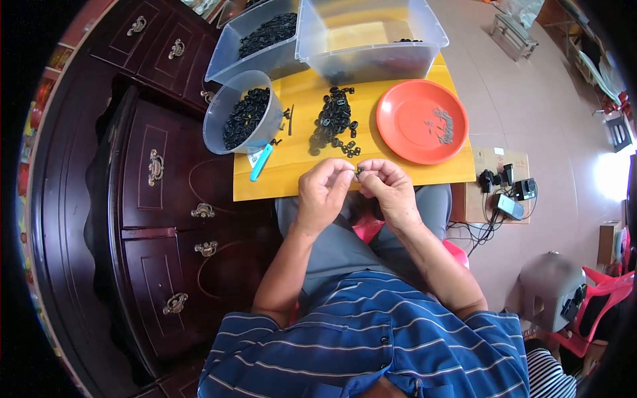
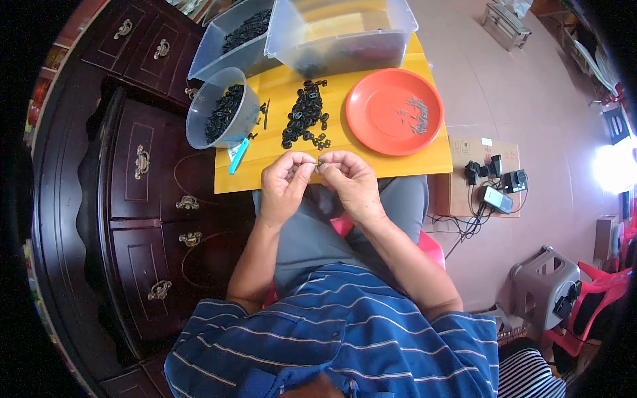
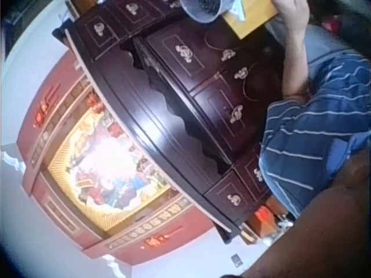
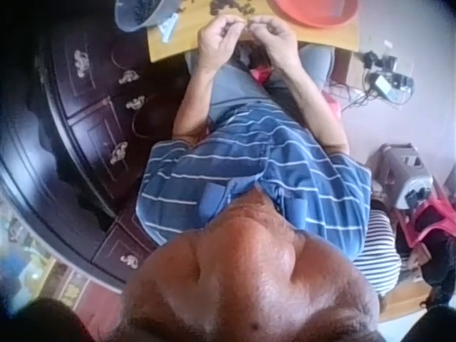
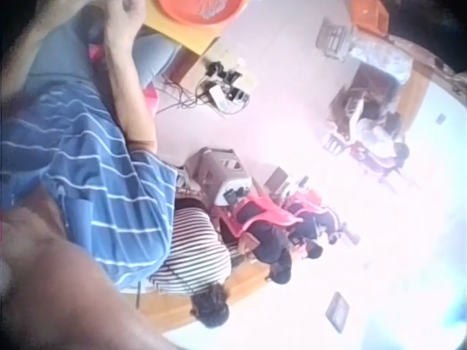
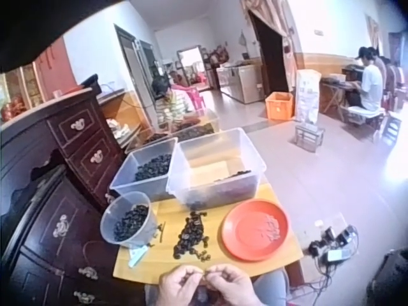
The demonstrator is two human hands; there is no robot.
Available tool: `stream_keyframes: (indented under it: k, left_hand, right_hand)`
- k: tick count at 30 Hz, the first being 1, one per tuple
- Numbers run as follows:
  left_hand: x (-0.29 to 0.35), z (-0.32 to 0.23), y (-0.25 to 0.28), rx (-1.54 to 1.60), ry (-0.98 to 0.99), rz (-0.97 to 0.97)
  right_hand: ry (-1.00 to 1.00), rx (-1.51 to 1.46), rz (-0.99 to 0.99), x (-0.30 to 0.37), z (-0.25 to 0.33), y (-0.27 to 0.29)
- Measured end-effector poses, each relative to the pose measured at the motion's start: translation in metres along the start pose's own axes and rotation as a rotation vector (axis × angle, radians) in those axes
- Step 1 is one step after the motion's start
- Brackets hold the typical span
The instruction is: The person picks up metal pins from a plate and black plastic parts from the table, then inserts the pins into the plastic parts by hand.
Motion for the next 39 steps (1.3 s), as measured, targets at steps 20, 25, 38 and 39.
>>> stream_keyframes:
  k: [20,25,38,39]
  left_hand:
    - [-0.002,0.005,-0.005,-0.068,0.017,0.014]
    - [-0.017,0.012,-0.005,0.174,0.163,-0.041]
    - [-0.091,0.043,-0.050,-0.645,-0.350,0.086]
    - [-0.094,0.045,-0.052,-0.679,-0.371,0.088]
  right_hand:
    - [0.089,0.036,-0.004,-0.006,-0.003,0.004]
    - [0.053,-0.034,-0.063,-0.006,0.005,0.005]
    - [-0.039,-0.118,-0.087,-0.006,0.008,0.008]
    - [-0.037,-0.123,-0.093,-0.006,0.008,0.009]
Point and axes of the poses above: each hand's wrist, its own x-axis away from the middle knuckle, its own y-axis out of the back of the hand, z = x × y, the point moved 7 cm from there along -x, towards the middle knuckle, and after that the axes turned 15 degrees about -z, right-handed, at the moved point
